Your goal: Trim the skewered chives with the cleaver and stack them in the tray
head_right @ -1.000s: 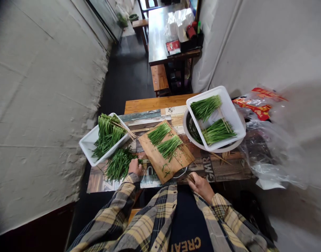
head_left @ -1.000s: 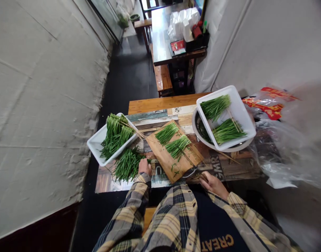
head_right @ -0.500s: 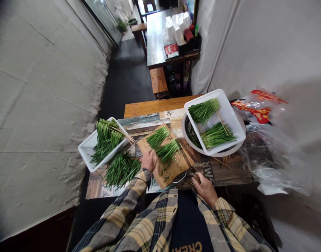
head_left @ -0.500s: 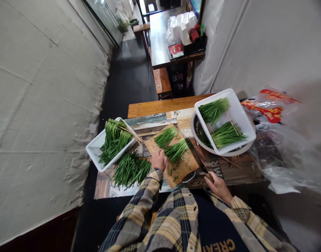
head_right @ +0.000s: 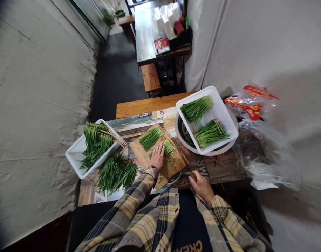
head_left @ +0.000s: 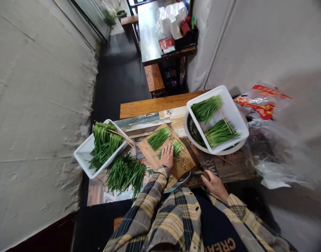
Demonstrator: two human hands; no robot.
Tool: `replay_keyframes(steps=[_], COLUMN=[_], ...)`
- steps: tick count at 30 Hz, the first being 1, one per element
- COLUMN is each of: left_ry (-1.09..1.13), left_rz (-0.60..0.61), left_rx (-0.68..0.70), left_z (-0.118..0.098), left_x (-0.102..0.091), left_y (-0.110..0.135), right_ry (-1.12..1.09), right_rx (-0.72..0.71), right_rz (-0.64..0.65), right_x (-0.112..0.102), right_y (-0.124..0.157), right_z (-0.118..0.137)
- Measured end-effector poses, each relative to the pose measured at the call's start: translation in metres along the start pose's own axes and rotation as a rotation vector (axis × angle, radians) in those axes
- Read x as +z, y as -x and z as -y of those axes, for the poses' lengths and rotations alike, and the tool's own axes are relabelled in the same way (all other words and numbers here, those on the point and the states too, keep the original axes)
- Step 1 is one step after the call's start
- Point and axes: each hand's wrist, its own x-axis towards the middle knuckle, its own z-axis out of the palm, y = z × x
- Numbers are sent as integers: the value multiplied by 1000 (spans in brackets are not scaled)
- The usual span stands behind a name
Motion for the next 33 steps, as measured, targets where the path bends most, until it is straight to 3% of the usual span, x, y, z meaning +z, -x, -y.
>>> replay_keyframes(steps=[6, 15, 33], left_ry=[-61, -59, -54], left_rz=[-3, -81, -55], left_rx=[15, 85, 91], left_z=[10, -16, -9], left_x=[7, 6, 16], left_y=[27, 19, 31], right_ry=[20, 7, 20], right_rx=[-33, -40, -32], right_rz=[70, 107, 121], right_x=[0, 4, 14], right_y=[-9, -16, -18], right_z=[0, 16, 28])
